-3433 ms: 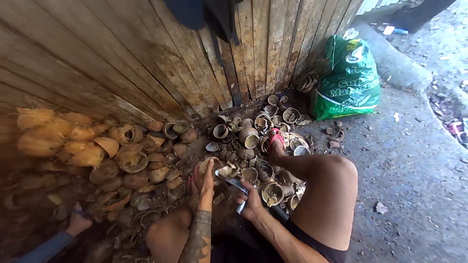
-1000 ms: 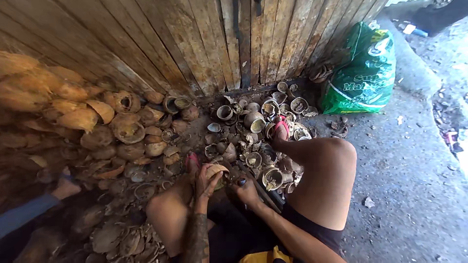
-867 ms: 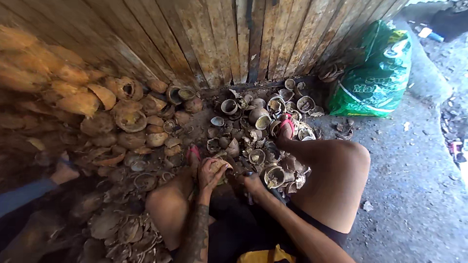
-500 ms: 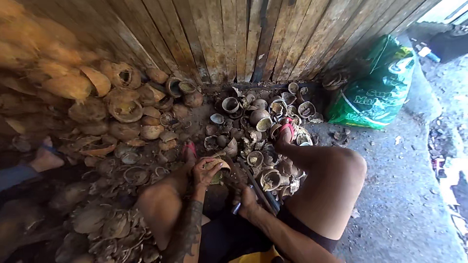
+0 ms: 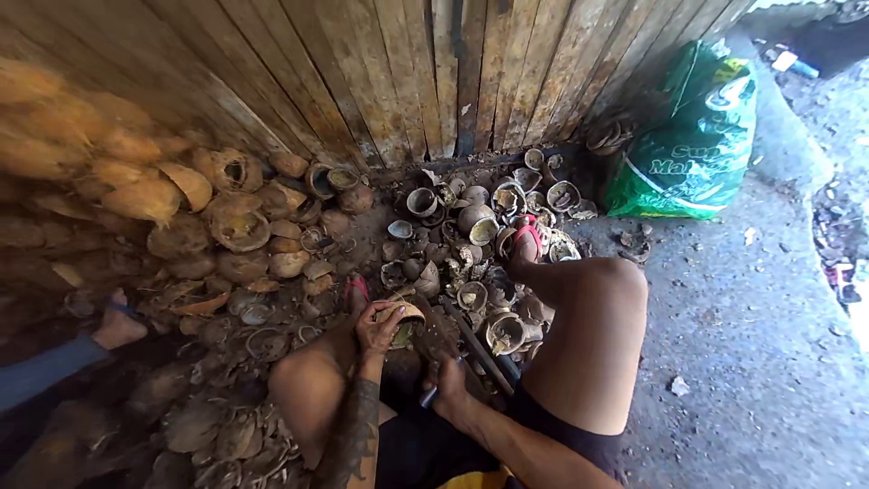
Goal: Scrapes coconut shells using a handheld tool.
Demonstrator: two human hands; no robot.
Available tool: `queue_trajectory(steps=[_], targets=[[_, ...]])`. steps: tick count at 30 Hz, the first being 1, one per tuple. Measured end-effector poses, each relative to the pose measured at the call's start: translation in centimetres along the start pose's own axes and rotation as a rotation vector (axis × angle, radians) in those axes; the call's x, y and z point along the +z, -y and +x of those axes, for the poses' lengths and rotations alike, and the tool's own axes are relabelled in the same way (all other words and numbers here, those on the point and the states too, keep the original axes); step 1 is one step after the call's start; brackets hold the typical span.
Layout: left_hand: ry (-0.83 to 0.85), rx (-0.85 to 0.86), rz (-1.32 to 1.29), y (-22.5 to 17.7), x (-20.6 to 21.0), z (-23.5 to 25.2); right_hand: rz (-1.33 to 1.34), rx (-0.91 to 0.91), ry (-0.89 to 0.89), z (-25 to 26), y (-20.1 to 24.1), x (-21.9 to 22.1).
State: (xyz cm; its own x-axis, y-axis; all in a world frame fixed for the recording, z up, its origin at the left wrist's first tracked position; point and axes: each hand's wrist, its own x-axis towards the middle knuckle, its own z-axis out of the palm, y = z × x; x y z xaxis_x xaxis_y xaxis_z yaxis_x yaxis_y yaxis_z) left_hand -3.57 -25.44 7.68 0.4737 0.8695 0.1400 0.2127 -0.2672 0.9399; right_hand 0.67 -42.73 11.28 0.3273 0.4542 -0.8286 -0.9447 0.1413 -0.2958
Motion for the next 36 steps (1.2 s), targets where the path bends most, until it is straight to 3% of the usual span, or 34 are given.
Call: queue_trajectory(steps=[4, 8, 10, 13, 15, 22, 25, 27, 29, 30, 32, 36], targets=[[0.0, 0.006, 0.026, -0.3, 0.2, 0.1, 0.34, 0.168, -0.03, 0.0, 0.2, 0.7], [0.02, 0.012, 0.032, -0.5, -0.1, -0.2, 0.395, 0.215, -0.021, -0.4, 1.0, 0.8], [0.003, 0.008, 0.002, -0.6, -0.2, -0.4, 0.229, 0.192, -0.03, -0.5, 2.0, 0.9], [-0.071, 0.007, -0.061, -0.3, -0.1, -1.1, -0.296, 0.034, -0.025, -1.0, 4.2, 1.0], [-0.097, 0.012, -0.075, 0.1, 0.1, -1.2, -0.348, 0.002, -0.021, -0.9, 4.1, 1.1], [-0.14, 0.059, -0.086, 0.3, 1.1, -0.5, 0.386, 0.111, -0.076, -0.4, -0.1, 3.1], [-0.127, 0.066, -0.073, 0.9, 0.9, -0.3, 0.515, 0.203, -0.031, -0.1, 0.7, 2.6], [-0.131, 0.06, -0.069, 0.9, 1.0, -0.5, 0.259, 0.138, -0.016, 0.3, 1.5, 1.5], [-0.151, 0.063, -0.075, 0.5, 1.1, -0.6, -0.163, -0.07, -0.002, 0.2, 2.1, 0.9], [-0.162, 0.069, -0.073, 0.4, 1.0, -0.7, -0.254, -0.129, 0.009, 0.1, 1.8, 0.9], [-0.178, 0.087, -0.066, 0.6, 1.0, -0.9, -0.092, -0.037, 0.001, 0.0, 0.8, 1.4], [-0.204, 0.123, -0.094, 1.1, 1.2, -0.7, 0.53, 0.268, 0.057, 0.4, 0.1, 1.9]])
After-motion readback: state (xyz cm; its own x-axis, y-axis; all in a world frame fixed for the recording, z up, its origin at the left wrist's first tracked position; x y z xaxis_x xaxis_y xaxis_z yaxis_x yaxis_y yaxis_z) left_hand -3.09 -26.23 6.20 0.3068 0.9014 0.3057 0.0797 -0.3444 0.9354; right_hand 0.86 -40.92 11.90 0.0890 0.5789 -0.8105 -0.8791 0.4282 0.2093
